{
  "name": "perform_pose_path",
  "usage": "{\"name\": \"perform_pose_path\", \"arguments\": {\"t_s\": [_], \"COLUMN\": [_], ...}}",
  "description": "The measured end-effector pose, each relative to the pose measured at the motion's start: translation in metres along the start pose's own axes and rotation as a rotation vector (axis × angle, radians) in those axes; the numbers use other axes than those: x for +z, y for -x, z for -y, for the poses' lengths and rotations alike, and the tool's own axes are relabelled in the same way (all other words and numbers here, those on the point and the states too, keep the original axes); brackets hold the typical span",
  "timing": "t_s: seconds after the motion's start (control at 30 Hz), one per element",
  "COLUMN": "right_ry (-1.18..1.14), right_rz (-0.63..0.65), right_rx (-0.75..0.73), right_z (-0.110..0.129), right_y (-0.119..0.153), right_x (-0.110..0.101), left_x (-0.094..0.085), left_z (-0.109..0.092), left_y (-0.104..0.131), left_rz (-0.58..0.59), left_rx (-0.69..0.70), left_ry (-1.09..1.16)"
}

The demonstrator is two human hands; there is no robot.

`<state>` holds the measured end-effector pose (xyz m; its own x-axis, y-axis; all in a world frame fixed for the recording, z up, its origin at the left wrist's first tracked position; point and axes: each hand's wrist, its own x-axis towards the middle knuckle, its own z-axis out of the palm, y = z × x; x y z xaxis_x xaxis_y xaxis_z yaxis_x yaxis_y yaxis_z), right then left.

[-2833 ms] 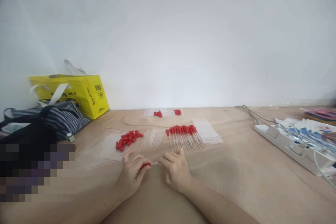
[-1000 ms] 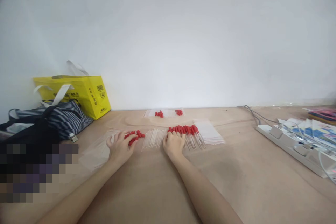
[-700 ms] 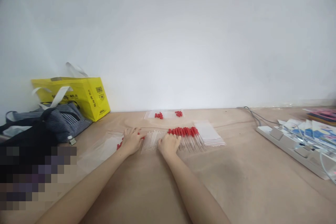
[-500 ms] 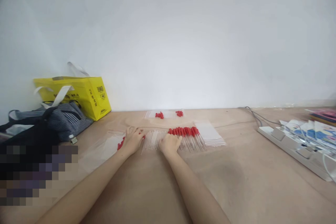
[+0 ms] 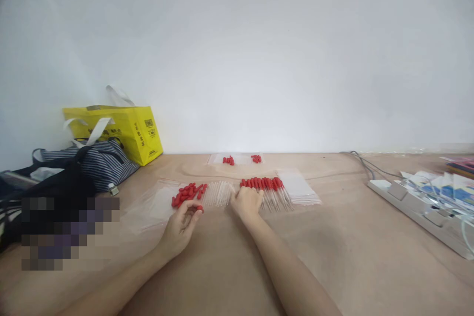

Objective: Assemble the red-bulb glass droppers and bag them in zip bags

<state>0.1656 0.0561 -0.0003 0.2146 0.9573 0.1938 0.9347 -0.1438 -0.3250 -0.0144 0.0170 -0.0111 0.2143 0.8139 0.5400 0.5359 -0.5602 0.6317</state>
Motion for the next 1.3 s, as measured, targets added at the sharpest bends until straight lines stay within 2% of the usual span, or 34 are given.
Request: {"name": "perform_pose_path", "arguments": {"t_s": [0.1,0.23,0.33,0.43,0.53,0.67,0.83,1.03,1.3], "right_ry": [-0.036,-0.135,-0.165,-0.198,-0.239,-0.271,-0.289,-0.219,-0.303], "right_rz": [-0.059,-0.157,-0.132,-0.079,-0.047,-0.022,-0.015,-0.084,-0.07], "right_rx": [-0.102,-0.436,-0.566,-0.619,-0.633,-0.591,-0.542,-0.518,-0.494], "right_z": [-0.016,-0.051,-0.073,-0.082,-0.08,-0.071,-0.061,-0.055,-0.048], "right_y": [0.015,0.041,0.055,0.06,0.06,0.059,0.057,0.061,0.068], "right_x": [-0.003,-0.004,-0.005,-0.007,-0.01,-0.007,0.004,0.005,0.0], "left_x": [-0.001,-0.002,-0.003,-0.005,-0.01,-0.014,-0.006,0.008,0.02], "left_z": [-0.008,-0.014,-0.014,-0.01,-0.008,-0.008,-0.009,-0.01,-0.012], "left_y": [0.013,0.016,0.014,0.013,0.012,0.012,0.011,0.01,0.009], "left_rz": [0.138,0.313,0.34,0.306,0.316,0.35,0.4,0.311,0.282], "left_rx": [-0.119,-0.153,-0.126,-0.144,-0.151,-0.036,0.029,0.1,0.103], "left_ry": [0.153,0.175,0.086,0.008,-0.02,-0.076,-0.187,-0.324,-0.311]}}
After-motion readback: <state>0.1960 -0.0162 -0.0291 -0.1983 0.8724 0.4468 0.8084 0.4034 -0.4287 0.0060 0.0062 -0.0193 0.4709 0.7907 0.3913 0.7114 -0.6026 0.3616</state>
